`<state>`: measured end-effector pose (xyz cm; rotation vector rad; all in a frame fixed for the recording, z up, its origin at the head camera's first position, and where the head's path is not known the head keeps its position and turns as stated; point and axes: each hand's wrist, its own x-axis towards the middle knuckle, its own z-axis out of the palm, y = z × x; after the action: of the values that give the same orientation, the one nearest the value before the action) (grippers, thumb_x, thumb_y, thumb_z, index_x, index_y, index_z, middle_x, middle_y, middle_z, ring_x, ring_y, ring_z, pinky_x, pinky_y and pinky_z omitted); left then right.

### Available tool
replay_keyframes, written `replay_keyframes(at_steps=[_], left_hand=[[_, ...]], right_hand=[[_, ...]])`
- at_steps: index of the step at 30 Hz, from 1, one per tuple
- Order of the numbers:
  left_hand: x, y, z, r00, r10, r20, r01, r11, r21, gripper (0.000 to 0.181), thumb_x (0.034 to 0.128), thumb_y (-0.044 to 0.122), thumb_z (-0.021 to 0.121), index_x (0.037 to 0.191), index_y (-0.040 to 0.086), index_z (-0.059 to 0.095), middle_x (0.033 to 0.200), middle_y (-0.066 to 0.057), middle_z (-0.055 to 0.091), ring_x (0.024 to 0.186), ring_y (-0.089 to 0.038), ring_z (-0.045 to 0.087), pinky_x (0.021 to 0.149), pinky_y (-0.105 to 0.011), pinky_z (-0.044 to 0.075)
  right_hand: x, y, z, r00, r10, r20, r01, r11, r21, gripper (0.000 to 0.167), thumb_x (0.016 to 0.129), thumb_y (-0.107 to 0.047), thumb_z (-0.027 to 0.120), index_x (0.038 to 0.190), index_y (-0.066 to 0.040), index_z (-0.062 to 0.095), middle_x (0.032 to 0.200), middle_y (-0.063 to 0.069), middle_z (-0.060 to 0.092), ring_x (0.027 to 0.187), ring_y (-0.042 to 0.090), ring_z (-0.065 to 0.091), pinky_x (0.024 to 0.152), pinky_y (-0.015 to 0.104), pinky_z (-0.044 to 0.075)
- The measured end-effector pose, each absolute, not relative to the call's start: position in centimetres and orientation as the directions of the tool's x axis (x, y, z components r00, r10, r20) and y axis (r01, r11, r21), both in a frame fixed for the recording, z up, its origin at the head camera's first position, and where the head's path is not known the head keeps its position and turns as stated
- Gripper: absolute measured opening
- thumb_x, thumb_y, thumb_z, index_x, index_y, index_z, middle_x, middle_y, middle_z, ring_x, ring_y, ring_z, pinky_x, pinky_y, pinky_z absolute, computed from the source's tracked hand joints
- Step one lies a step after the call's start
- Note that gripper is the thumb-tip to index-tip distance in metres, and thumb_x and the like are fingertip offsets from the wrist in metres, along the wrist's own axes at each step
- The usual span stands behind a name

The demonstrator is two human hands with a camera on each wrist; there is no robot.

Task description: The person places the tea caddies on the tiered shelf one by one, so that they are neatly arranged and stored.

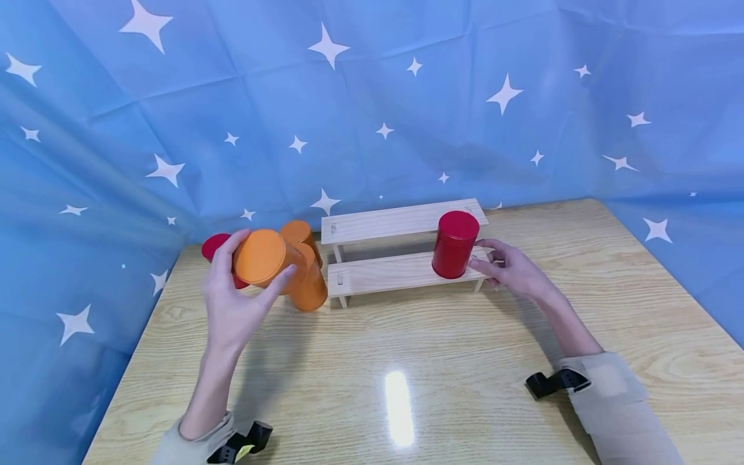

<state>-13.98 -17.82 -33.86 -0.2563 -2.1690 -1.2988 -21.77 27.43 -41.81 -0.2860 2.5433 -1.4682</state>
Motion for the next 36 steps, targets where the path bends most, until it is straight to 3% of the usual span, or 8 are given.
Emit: replay_keyframes(at_steps=[8, 13, 21, 36], left_hand=[[-14.4, -16.2, -33.9, -0.848, -0.077, 0.525, 0.434, 0.468, 0.770, 0.076, 0.0764, 0.015, 0.090, 0.142, 0.009, 0.052, 0.130, -0.004, 0.057, 0.114, -0.014, 0.056, 0.089, -0.022, 0.049], [-14.7, -15.3, -33.8, -0.843, -0.051, 0.536, 0.453, 0.472, 0.757, 0.078, 0.0754, 0.017, 0.090, 0.142, 0.008, 0.051, 0.130, -0.004, 0.057, 0.113, -0.017, 0.055, 0.087, -0.027, 0.050], [-15.7, -12.9, -34.4, -0.808, 0.036, 0.588, 0.538, 0.453, 0.711, 0.077, 0.0753, 0.021, 0.090, 0.140, 0.005, 0.052, 0.131, -0.008, 0.060, 0.116, -0.023, 0.054, 0.091, -0.045, 0.049], [-17.5, -8.3, -36.0, -0.862, 0.122, 0.492, 0.492, 0.432, 0.756, 0.078, 0.0770, 0.027, 0.088, 0.142, 0.005, 0.051, 0.130, -0.009, 0.058, 0.110, -0.024, 0.057, 0.090, -0.044, 0.050]], right_hand=[[-21.9, 27.6, -42.1, -0.964, -0.252, -0.087, -0.055, 0.506, -0.861, 0.066, 0.100, -0.024, 0.066, 0.150, 0.004, 0.034, 0.083, 0.014, 0.048, 0.063, 0.029, 0.054, 0.060, 0.034, 0.049], [-21.8, 27.6, -41.9, -0.965, -0.250, -0.082, -0.054, 0.495, -0.867, 0.066, 0.099, -0.025, 0.068, 0.150, 0.002, 0.035, 0.083, 0.014, 0.048, 0.062, 0.026, 0.054, 0.059, 0.034, 0.050], [-21.9, 27.7, -42.1, -0.966, -0.249, -0.071, -0.066, 0.502, -0.862, 0.065, 0.098, -0.027, 0.068, 0.148, 0.001, 0.038, 0.083, 0.015, 0.050, 0.062, 0.025, 0.055, 0.059, 0.035, 0.050], [-21.9, 27.4, -42.0, -0.965, -0.251, -0.072, -0.065, 0.497, -0.865, 0.062, 0.098, -0.028, 0.069, 0.146, -0.002, 0.041, 0.081, 0.014, 0.049, 0.063, 0.027, 0.054, 0.058, 0.032, 0.048]])
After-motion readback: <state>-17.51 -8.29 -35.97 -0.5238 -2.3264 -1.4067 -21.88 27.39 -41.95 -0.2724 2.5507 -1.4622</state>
